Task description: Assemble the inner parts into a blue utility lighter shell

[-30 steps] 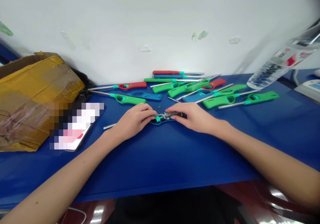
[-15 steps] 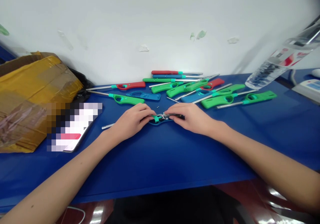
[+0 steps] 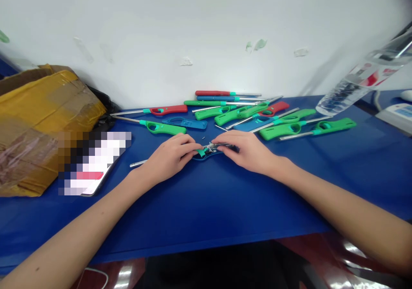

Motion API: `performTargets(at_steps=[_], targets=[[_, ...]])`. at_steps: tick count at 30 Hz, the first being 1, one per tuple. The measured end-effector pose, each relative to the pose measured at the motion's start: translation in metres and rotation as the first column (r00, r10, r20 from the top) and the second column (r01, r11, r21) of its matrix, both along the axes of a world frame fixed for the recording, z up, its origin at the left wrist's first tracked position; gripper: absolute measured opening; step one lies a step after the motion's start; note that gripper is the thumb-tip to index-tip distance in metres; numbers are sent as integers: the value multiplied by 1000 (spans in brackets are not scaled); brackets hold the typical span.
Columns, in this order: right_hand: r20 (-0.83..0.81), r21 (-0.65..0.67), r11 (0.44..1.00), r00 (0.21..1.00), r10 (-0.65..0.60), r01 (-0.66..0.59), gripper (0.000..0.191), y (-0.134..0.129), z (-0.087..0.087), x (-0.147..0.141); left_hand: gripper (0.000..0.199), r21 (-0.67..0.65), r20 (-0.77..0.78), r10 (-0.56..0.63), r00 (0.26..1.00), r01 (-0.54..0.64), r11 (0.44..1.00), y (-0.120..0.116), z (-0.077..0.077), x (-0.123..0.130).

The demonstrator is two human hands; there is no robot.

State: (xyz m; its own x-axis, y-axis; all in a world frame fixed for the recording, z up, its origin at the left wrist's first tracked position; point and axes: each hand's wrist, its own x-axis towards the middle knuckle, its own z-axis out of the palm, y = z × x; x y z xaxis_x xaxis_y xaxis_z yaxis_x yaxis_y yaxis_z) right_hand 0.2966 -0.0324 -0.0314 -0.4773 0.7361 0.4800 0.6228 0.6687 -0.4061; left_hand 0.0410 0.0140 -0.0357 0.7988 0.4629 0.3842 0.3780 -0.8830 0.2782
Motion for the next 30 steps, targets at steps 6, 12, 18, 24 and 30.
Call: performTargets(at_steps=[6,12,18,24,30], targets=[[-45,14,1000,999,-21,21,23,2,-4,0,26,7,1,7,1000,-7,1000,-1,-2,0],[22,-51,998,999,-36,37,24,2,-4,1,26,23,7,23,1000,-23,999,-2,-2,2],[54,-79,996,998,-28,33,23,0,1,0,25,47,38,14,999,-16,999,-2,-3,1],[23,4,1000,1000,21,-21,19,-3,-1,-7,23,89,135,45,990,-58,994,-2,-3,4],[29,47,998,999,-35,33,15,0,-4,-19,23,105,130,55,990,-69,992,-2,-7,4]])
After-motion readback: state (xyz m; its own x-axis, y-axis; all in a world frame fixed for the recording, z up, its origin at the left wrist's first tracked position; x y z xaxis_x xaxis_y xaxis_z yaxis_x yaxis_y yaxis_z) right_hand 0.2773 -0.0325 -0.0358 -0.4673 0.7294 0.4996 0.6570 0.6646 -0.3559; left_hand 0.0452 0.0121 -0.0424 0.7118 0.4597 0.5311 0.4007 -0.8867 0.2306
